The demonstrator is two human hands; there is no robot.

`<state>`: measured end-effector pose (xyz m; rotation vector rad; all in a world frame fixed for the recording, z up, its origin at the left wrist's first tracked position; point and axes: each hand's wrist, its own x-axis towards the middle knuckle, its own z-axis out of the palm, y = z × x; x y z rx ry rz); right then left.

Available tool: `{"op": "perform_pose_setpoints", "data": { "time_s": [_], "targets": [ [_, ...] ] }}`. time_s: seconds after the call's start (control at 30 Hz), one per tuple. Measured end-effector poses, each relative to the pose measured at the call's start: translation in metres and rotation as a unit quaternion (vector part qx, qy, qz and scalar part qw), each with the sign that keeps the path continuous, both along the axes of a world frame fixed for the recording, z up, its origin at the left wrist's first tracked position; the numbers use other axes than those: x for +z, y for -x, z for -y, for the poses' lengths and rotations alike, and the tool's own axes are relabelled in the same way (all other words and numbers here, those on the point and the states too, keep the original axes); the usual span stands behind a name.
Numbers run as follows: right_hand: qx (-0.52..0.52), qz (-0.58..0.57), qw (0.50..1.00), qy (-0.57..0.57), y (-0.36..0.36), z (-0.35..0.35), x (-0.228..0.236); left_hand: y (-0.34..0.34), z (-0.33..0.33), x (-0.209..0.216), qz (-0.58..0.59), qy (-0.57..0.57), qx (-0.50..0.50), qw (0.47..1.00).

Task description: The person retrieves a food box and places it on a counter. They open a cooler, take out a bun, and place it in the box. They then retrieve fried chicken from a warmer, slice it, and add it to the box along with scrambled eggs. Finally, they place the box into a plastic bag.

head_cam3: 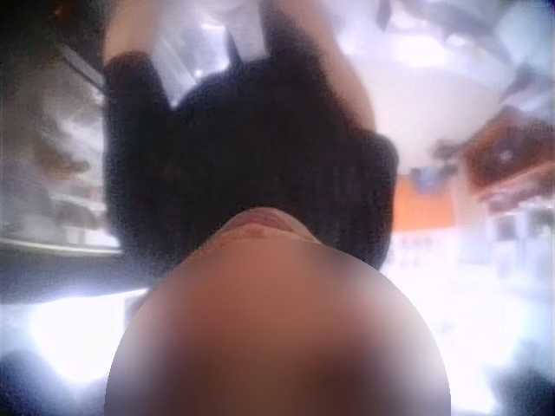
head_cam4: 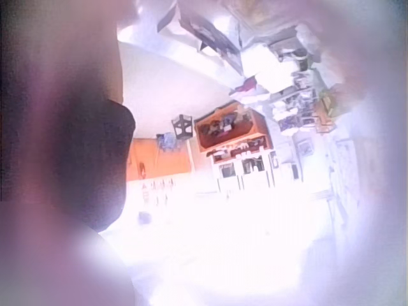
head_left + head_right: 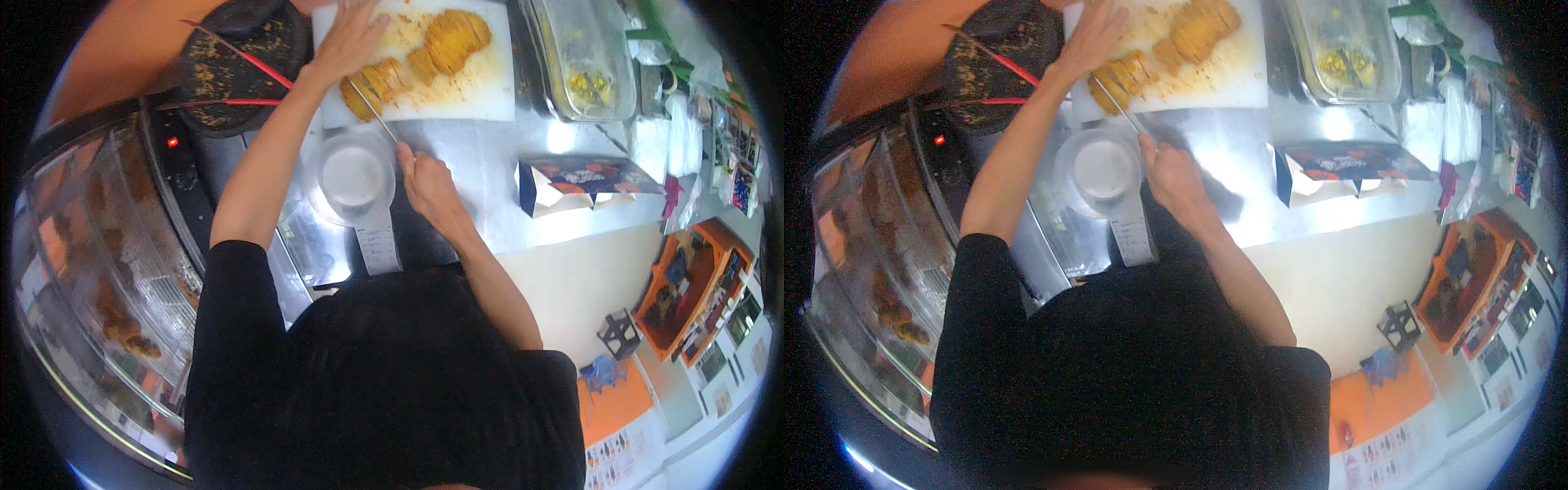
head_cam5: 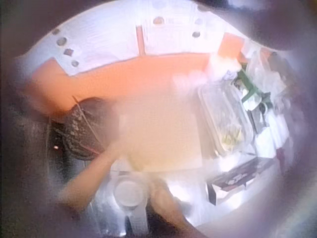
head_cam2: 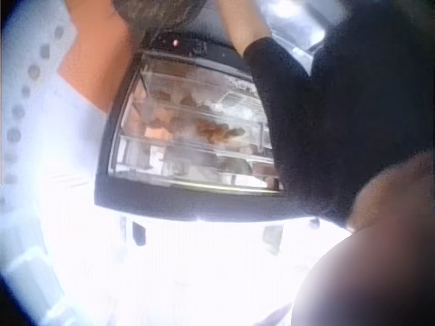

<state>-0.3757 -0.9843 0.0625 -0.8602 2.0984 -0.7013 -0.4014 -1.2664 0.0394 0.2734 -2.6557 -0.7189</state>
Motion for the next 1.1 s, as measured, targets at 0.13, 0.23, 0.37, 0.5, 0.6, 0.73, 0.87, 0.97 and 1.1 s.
{"op": "perform_pose_setpoints", "data": {
  "time_s": [0.13, 0.23, 0.37, 0.5, 0.6, 0.73, 0.87, 0.97, 1.1],
  "targets": [
    [-0.039, -0.010, 0.998, -0.057, -0.008, 0.001, -0.009, 0.003, 0.000, -0.010, -0.001, -0.010, 0.008, 1.000],
    [-0.069, 0.006, 0.995, -0.066, -0.011, 0.008, -0.002, 0.006, 0.000, -0.007, 0.003, -0.013, 0.010, 1.000],
    [-0.069, -0.022, 0.996, -0.060, -0.011, 0.015, 0.008, 0.005, 0.000, 0.002, -0.008, 0.002, 0.010, 1.000],
    [-0.032, -0.050, 0.997, -0.055, -0.010, 0.012, 0.005, 0.003, -0.003, 0.018, -0.027, 0.000, 0.025, 0.999],
    [-0.052, -0.072, 0.996, 0.013, -0.010, 0.010, -0.005, 0.004, -0.009, 0.043, -0.071, -0.035, 0.046, 0.996],
    [-0.111, 0.097, 0.989, -0.004, 0.000, 0.017, -0.011, -0.034, -0.024, 0.092, -0.252, -0.173, 0.095, 0.947],
    [-0.055, 0.077, 0.995, -0.017, 0.013, 0.008, 0.010, -0.154, -0.059, 0.104, -0.357, -0.273, 0.256, 0.856],
    [-0.043, -0.064, 0.996, 0.035, 0.019, 0.006, 0.038, -0.214, -0.082, 0.073, -0.181, -0.525, 0.407, 0.725],
    [-0.036, -0.193, 0.981, -0.015, 0.040, 0.010, 0.071, -0.222, -0.076, 0.028, -0.033, -0.599, 0.363, 0.713]
  ]
}}
